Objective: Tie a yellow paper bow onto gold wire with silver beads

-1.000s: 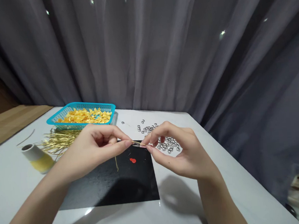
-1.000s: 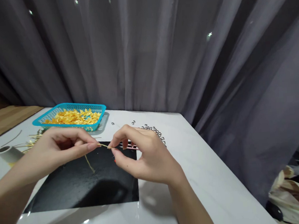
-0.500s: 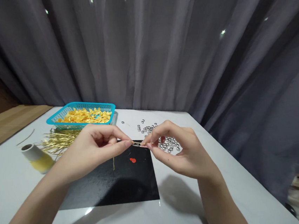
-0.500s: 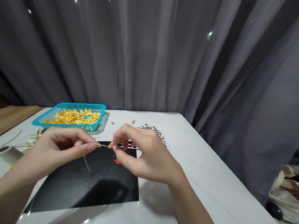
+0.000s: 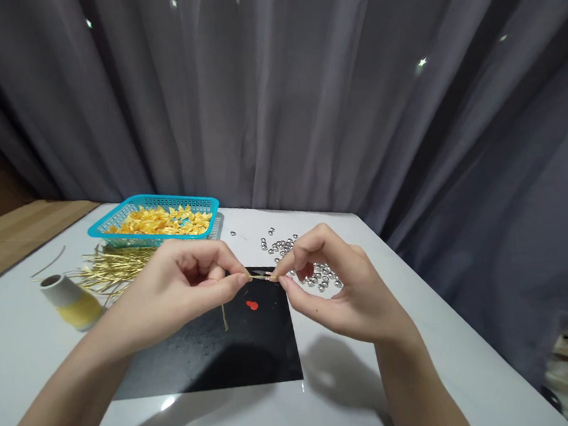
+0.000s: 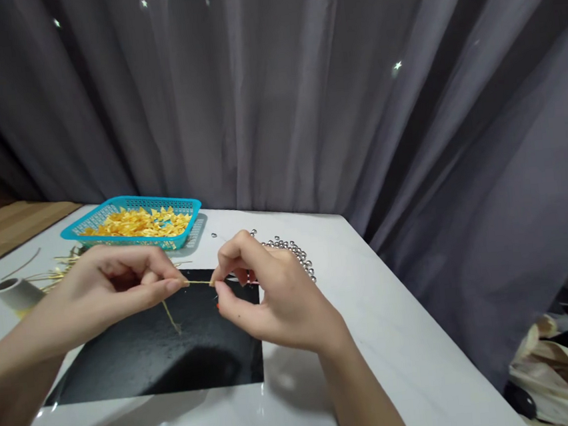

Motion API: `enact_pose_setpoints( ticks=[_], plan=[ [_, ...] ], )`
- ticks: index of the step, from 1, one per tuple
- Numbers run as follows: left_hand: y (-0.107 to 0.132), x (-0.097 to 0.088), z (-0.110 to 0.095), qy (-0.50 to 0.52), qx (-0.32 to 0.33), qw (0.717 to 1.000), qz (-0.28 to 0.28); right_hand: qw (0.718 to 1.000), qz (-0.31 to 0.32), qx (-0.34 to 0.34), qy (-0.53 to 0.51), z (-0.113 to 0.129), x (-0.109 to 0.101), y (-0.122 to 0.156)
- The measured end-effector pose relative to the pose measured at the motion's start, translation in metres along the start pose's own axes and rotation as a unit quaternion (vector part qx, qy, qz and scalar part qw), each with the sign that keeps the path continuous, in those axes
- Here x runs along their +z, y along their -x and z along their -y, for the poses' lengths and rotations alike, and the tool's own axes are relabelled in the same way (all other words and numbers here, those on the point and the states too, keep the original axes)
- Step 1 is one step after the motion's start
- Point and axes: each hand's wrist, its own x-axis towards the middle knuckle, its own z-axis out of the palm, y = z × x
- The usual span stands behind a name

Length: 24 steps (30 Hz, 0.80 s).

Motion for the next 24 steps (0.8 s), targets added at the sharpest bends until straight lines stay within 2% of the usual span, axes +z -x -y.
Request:
enact_pose_setpoints(
  ticks=[6, 8, 10, 12, 14, 19, 22, 24],
  plan=[
    [-0.002, -0.009, 0.004, 0.019, -0.005, 0.999, -0.033, 0.996, -0.066, 0.018, -0.050, -0.011, -0.008, -0.004],
    [-0.003, -0.010, 0.004, 0.027, -0.001, 0.999, -0.041, 0.997, -0.027, 0.044, -0.053, -0.016, -0.009, -0.006],
    [-0.004, -0.009, 0.004, 0.035, 0.003, 0.998, -0.046, 0.993, 0.066, 0.083, -0.054, -0.021, -0.005, -0.008],
    [-0.005, -0.008, 0.004, 0.041, 0.008, 0.998, -0.044, 0.977, 0.164, 0.116, -0.076, -0.026, 0.006, -0.010],
    [-0.007, -0.007, 0.003, 0.045, 0.012, 0.998, -0.039, 0.961, 0.217, 0.129, -0.117, -0.030, 0.023, -0.011],
    [-0.012, -0.007, 0.005, 0.062, 0.013, 0.997, -0.035, 0.937, 0.201, 0.160, -0.238, -0.039, 0.067, -0.012],
    [-0.014, -0.008, 0.005, 0.066, 0.009, 0.996, -0.056, 0.917, 0.195, 0.197, -0.286, -0.045, 0.080, -0.010],
    [-0.015, -0.009, 0.006, 0.069, 0.008, 0.995, -0.070, 0.915, 0.199, 0.208, -0.283, -0.050, 0.083, -0.008]
  ],
)
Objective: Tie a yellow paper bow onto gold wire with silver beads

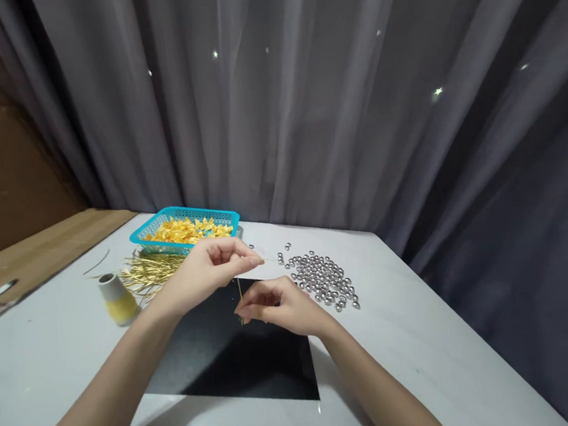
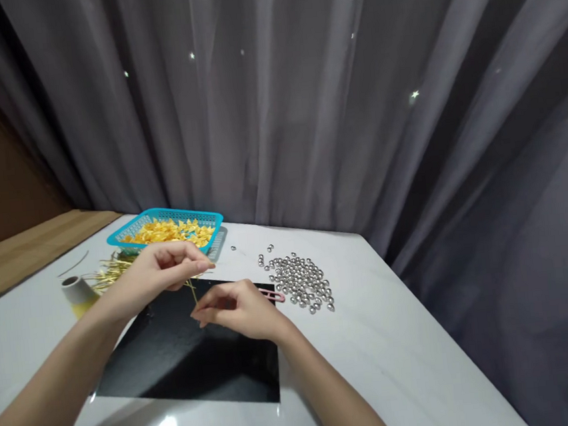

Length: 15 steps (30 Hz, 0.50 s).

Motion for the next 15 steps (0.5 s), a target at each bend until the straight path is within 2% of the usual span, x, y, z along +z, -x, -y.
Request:
enact_pose_setpoints(
  ticks=[3, 6, 10, 15],
  plan=[
    [-0.003, -0.005, 0.003, 0.036, 0.004, 0.999, -0.027, 1.000, 0.005, 0.007, 0.013, -0.007, -0.003, 0.000],
    [-0.007, -0.013, 0.007, 0.116, 0.006, 0.990, -0.076, 1.000, 0.008, 0.013, 0.024, -0.012, -0.005, 0.000],
    [-0.014, -0.025, 0.011, 0.219, 0.003, 0.963, -0.157, 0.999, -0.007, 0.010, 0.036, -0.019, -0.005, 0.001],
    [-0.017, -0.036, 0.013, 0.274, 0.020, 0.936, -0.220, 1.000, -0.011, 0.013, 0.024, -0.025, 0.001, 0.004]
  ],
)
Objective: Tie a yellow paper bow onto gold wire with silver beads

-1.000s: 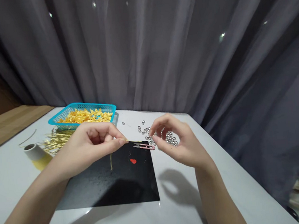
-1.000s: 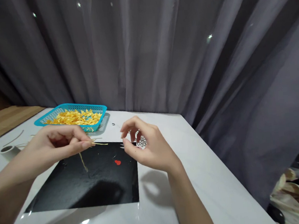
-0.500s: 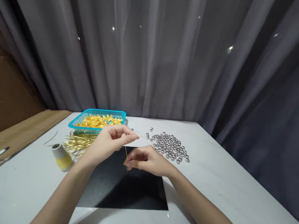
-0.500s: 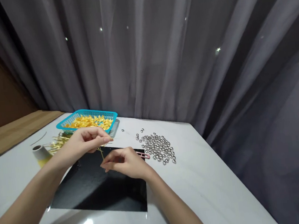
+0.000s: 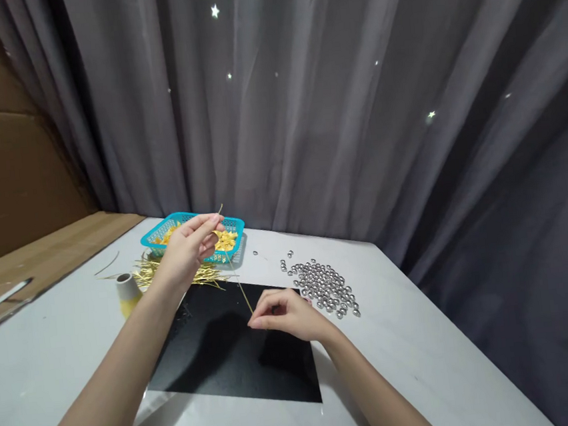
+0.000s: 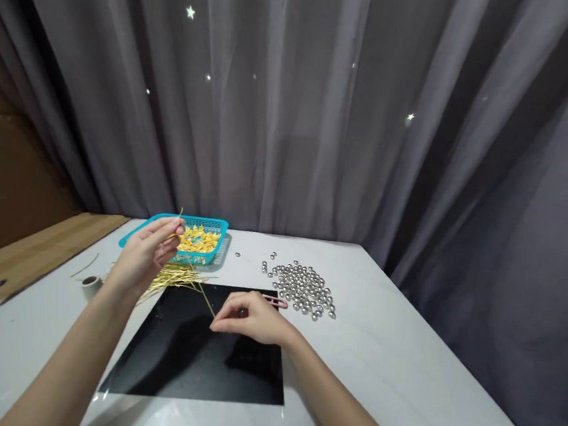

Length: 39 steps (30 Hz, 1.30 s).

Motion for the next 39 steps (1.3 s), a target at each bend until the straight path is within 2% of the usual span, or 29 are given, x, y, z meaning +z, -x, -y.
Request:
enact_pose_setpoints(
  ticks=[4, 13, 26, 39],
  plan=[
    [-0.006, -0.006, 0.001, 0.043, 0.006, 0.999, -0.030, 1.000, -0.019, 0.021, -0.013, -0.003, 0.006, 0.007],
    [-0.009, -0.010, 0.004, 0.061, -0.016, 0.998, -0.009, 0.996, -0.067, 0.051, -0.031, -0.009, 0.011, 0.012],
    [-0.002, 0.001, 0.003, 0.045, -0.037, 0.998, 0.021, 0.991, -0.088, 0.078, -0.060, -0.011, 0.008, 0.019],
    [0.001, 0.002, 0.002, 0.049, -0.054, 0.997, 0.035, 0.976, -0.082, 0.112, -0.167, -0.019, 0.010, 0.023]
  ],
)
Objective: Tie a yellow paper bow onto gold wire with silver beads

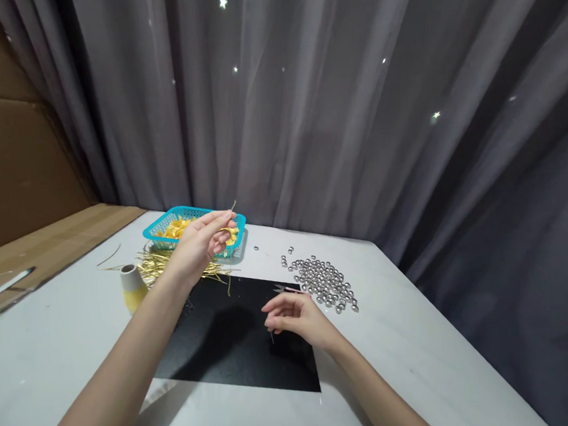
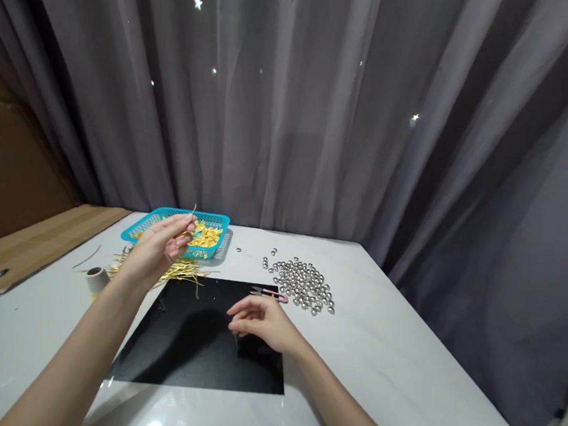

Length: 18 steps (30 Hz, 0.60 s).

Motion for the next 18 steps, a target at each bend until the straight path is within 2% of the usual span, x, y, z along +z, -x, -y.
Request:
enact_pose_setpoints(
  ticks=[6, 18],
  plan=[
    [0.0004, 0.0000, -0.0005, 0.004, -0.004, 1.000, 0.004, 1.000, 0.002, 0.018, -0.025, -0.0036, -0.0004, 0.0004],
    [-0.0003, -0.0012, -0.0007, 0.008, -0.008, 1.000, 0.006, 1.000, 0.003, 0.007, -0.027, -0.0061, -0.0017, 0.0019]
  ],
)
